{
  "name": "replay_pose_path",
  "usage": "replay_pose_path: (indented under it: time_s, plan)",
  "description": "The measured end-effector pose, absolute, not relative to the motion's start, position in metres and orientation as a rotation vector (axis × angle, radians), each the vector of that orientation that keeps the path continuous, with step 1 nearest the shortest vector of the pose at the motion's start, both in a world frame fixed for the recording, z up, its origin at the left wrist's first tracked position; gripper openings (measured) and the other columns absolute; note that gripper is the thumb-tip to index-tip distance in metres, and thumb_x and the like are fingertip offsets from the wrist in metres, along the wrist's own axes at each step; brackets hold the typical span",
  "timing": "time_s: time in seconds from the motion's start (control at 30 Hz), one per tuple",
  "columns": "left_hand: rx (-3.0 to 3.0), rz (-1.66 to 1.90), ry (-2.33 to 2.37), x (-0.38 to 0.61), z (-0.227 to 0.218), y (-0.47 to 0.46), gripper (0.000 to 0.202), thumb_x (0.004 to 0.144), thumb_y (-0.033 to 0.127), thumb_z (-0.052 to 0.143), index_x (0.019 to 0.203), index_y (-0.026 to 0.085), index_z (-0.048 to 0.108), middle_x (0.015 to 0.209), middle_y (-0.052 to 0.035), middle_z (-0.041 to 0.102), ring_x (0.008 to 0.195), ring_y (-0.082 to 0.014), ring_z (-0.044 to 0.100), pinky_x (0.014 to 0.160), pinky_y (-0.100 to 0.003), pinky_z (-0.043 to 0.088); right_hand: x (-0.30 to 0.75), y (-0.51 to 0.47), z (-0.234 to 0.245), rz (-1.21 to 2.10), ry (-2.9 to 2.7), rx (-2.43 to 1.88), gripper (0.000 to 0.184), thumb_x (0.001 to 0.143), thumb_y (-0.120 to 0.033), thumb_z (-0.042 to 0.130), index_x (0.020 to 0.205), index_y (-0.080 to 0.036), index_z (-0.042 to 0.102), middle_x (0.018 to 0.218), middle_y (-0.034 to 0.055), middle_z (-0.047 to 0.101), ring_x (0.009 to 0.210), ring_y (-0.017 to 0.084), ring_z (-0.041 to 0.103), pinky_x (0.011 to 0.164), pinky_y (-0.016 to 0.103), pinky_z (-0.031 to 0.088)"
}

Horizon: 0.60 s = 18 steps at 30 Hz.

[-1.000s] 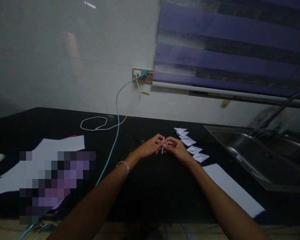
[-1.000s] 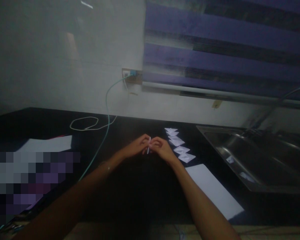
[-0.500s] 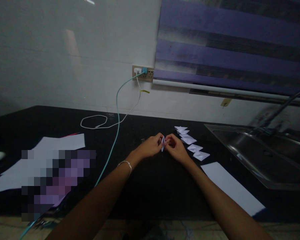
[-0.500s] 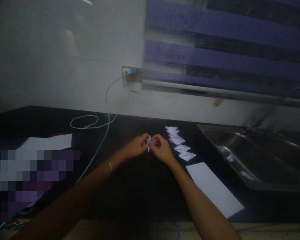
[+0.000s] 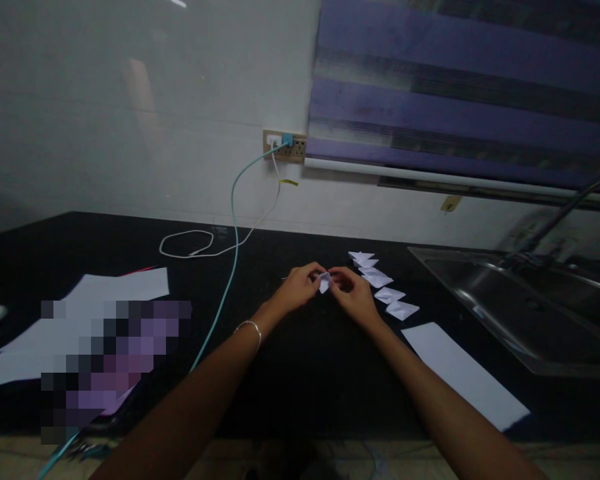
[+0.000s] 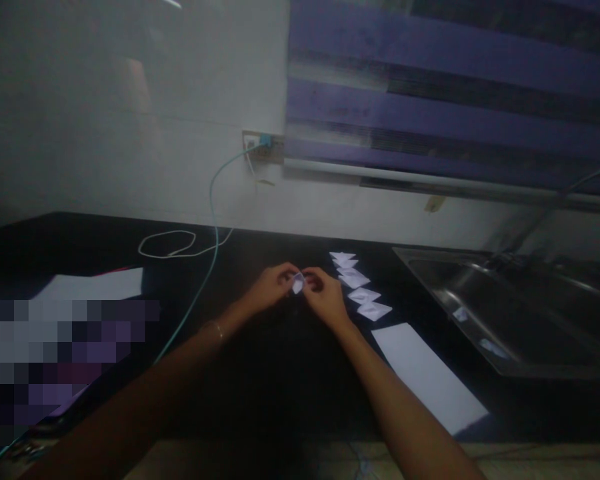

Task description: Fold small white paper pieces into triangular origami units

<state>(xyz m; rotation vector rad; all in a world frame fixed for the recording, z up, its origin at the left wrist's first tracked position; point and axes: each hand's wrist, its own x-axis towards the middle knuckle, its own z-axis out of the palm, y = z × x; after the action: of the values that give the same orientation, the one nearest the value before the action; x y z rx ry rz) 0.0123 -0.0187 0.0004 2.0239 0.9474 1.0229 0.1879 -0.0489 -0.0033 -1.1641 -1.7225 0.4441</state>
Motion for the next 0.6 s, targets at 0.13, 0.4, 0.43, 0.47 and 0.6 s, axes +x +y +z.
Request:
replay_pose_path:
  time_s: [0.13,0.4,0.43,0.47,0.6]
  plan:
    - [2.001,1.038,0.931,0.014,0.001,-0.02,0.025,0.088,0.038,0.054,0.102,0.018,0.062,0.077,-0.0031,0.063,0.058,-0.0108,0.054,0.05,-0.02,0.04,0.186,-0.052,-0.001,0.398,-1.735,-1.164,0.027,0.081,-0.034,0.062,0.103,-0.021,0.07,0.087,0.007,0.072,0.077,0.023,0.067,0.072,0.035,0.053]
    - [1.505,0.954,0.747,0.021,-0.001,-0.014,0.047,0.085,0.053,0.055,0.115,0.018,0.048,0.097,-0.0057,0.062,0.059,-0.0092,0.061,0.041,-0.016,0.034,0.188,-0.055,-0.001,0.207,-1.642,-1.149,0.025,0.083,-0.027,0.059,0.102,-0.025,0.075,0.099,0.0053,0.075,0.089,0.027,0.07,0.084,0.041,0.053]
    - [1.509,0.896,0.738,0.022,0.0,-0.013,0.05,0.086,0.059,0.048,0.111,0.016,0.051,0.094,-0.0065,0.063,0.058,-0.0094,0.061,0.04,-0.016,0.033,0.188,-0.055,-0.001,0.209,-1.648,-1.135,0.025,0.083,-0.027,0.059,0.102,-0.025,0.075,0.099,0.0051,0.075,0.088,0.027,0.07,0.084,0.041,0.053]
    - [1.533,0.839,0.728,0.023,0.0,-0.012,0.054,0.087,0.063,0.043,0.106,0.014,0.055,0.089,-0.0068,0.064,0.057,-0.0094,0.061,0.039,-0.016,0.033,0.187,-0.056,-0.001,0.217,-1.656,-1.123,0.025,0.083,-0.027,0.058,0.103,-0.026,0.075,0.099,0.0049,0.075,0.088,0.027,0.07,0.083,0.041,0.054]
    - [1.636,0.743,0.691,0.022,0.001,-0.012,0.061,0.086,0.067,0.04,0.09,0.01,0.061,0.073,-0.0066,0.064,0.054,-0.009,0.058,0.041,-0.016,0.031,0.184,-0.059,0.001,0.252,-1.682,-1.097,0.025,0.083,-0.025,0.058,0.101,-0.027,0.075,0.1,0.0046,0.074,0.09,0.027,0.069,0.085,0.042,0.053]
